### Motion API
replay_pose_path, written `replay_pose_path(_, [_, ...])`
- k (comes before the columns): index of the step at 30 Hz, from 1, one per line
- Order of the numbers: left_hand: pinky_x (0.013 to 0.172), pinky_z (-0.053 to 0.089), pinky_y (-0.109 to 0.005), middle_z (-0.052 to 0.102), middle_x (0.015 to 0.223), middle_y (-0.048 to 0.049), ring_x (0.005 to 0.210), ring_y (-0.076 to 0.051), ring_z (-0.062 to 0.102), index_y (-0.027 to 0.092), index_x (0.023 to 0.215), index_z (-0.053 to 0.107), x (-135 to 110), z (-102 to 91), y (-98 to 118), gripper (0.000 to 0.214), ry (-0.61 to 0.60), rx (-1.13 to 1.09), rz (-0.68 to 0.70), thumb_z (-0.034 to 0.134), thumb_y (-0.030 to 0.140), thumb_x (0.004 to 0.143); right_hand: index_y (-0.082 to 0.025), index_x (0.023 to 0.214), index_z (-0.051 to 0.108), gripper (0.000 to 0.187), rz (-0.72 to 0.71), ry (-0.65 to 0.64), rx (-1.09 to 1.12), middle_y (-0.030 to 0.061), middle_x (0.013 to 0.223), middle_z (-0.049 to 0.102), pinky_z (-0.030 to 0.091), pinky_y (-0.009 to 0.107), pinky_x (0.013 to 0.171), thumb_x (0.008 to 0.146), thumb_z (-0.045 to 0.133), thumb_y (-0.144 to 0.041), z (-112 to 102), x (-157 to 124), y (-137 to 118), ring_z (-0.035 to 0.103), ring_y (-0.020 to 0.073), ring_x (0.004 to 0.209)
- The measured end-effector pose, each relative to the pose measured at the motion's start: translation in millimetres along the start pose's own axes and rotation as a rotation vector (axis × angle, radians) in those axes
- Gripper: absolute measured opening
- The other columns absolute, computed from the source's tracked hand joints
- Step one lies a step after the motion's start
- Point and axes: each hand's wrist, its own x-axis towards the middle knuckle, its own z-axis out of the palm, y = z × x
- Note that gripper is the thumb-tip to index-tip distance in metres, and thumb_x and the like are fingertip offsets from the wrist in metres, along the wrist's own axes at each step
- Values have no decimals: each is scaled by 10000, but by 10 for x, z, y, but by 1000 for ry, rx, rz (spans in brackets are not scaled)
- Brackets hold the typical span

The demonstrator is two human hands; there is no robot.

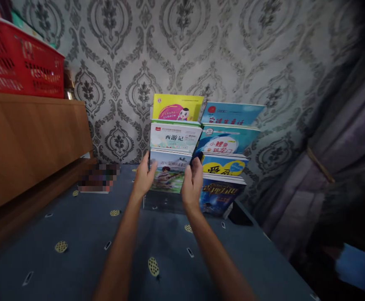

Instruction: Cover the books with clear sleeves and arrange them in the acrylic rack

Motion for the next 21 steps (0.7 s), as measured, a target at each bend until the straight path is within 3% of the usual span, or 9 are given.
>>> replay_pose_path(8, [1155,391,-472,579,1444,-167,1352,-292,534,148,1462,482,-19,1,18,536,27,76,-28,537,311,954,-151,1337,561,593,133,-2,3,187,1356,615,404,509,1099,926,432,-558,93,47,179,557,293,1266])
replay_pose_path(16, [1140,408,-445,613,1414,-133,1307,-277,569,163,1414,546,-17,48,15,489,72,128,-14,522,243,932,-204,1396,527,547,5,13,-109,161,1355,605,418,489,1089,978,405,-533,153,-4,325,546,273,1276])
replay_pose_path(21, [1125,423,-444,623,1395,-135,1283,-284,580,162,1419,539,-19,45,36,511,69,144,-27,539,206,910,-189,1372,542,550,5,17,-105,167,1284,619,418,496,1078,962,422,-535,176,-16,292,557,289,1239])
